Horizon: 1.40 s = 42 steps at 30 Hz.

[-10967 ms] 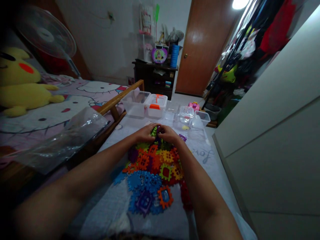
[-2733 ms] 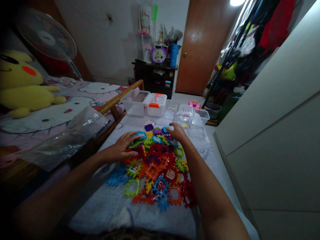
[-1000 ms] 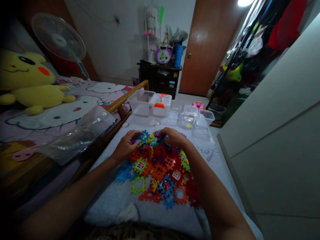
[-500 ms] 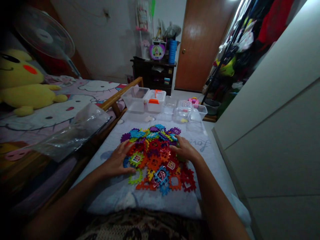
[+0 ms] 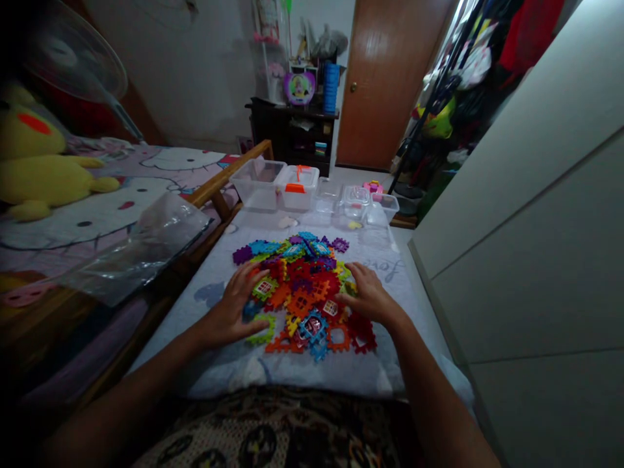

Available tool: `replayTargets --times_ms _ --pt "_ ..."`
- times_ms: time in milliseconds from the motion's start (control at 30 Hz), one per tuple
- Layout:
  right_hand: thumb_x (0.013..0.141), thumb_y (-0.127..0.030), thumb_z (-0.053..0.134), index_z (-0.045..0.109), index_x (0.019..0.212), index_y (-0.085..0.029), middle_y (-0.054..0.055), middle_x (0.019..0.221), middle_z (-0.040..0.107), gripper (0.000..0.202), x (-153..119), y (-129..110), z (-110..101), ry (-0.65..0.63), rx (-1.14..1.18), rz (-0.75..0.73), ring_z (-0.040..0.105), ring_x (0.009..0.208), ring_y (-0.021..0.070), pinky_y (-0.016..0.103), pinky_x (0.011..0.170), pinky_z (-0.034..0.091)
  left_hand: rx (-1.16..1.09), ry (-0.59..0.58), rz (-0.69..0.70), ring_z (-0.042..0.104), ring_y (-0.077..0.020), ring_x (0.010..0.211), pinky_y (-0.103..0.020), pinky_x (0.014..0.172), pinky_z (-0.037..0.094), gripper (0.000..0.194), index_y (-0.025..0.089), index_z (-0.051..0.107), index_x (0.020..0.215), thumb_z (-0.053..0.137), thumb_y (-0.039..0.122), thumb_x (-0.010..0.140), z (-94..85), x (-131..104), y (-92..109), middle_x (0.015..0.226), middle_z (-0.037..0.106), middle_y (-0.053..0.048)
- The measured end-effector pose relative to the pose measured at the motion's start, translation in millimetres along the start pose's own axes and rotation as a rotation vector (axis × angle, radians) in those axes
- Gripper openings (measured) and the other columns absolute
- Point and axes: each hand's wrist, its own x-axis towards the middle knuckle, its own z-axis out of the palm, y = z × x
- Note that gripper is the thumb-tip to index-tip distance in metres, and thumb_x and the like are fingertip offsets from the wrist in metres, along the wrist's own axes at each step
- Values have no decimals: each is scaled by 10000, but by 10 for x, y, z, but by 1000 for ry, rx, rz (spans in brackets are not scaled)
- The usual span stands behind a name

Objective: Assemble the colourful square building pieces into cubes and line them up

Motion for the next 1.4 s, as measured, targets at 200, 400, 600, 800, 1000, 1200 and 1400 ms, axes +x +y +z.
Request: replayTargets --times_ms 200,400,600,800,1000,1200,1400 --pt "654 -665 753 228 1583 -234 187 1583 327 1151 -679 150 110 -92 -161 49 317 1434 403 590 1140 302 9 -164 191 46 -504 1480 -739 1130 160 1109 327 211 1552 736 730 662 134 14 470 1643 92 -157" --pt "618 -574 826 317 1547 -235 207 1507 430 1112 -808 -14 429 89 -92 31 409 1358 423 628 1086 351 27 -190 201 83 -471 1490 -695 1153 179 1088 360 261 1533 782 683 634 400 149 572 1644 160 -125" --pt "771 -377 737 435 1462 -255 152 1408 506 764 -782 -93 538 220 105 -86 480 1311 330 543 1102 410 29 -90 186 250 -409 1452 -618 1147 272 854 265 376 1488 744 507 756 462 267 644 1592 298 -150" --pt "768 -218 649 523 1350 -235 129 1355 492 596 -677 -197 525 326 212 -79 490 1297 284 483 1123 413 4 -16 166 344 -390 1393 -592 1118 337 731 227 462 1429 722 417 773 491 313 703 1549 367 -159" --pt "786 -224 620 537 1291 -233 125 1381 508 513 -435 -398 568 455 294 -49 477 1324 273 494 1146 381 -44 47 141 334 -379 1404 -579 1140 319 756 235 433 1446 715 346 753 547 314 685 1561 343 -151" --pt "825 -321 651 590 1208 -240 106 1216 643 395 -191 -596 443 406 330 -24 601 1144 268 466 1031 474 -100 62 101 336 -368 1411 -574 1148 313 841 271 341 1497 689 269 731 565 310 661 1567 330 -135" --pt "824 -278 636 624 1171 -248 87 1137 642 349 58 -786 348 369 327 -19 605 1084 255 446 992 485 -197 77 45 354 -378 1405 -595 1144 323 868 265 326 1492 685 227 703 567 395 682 1543 356 -140"
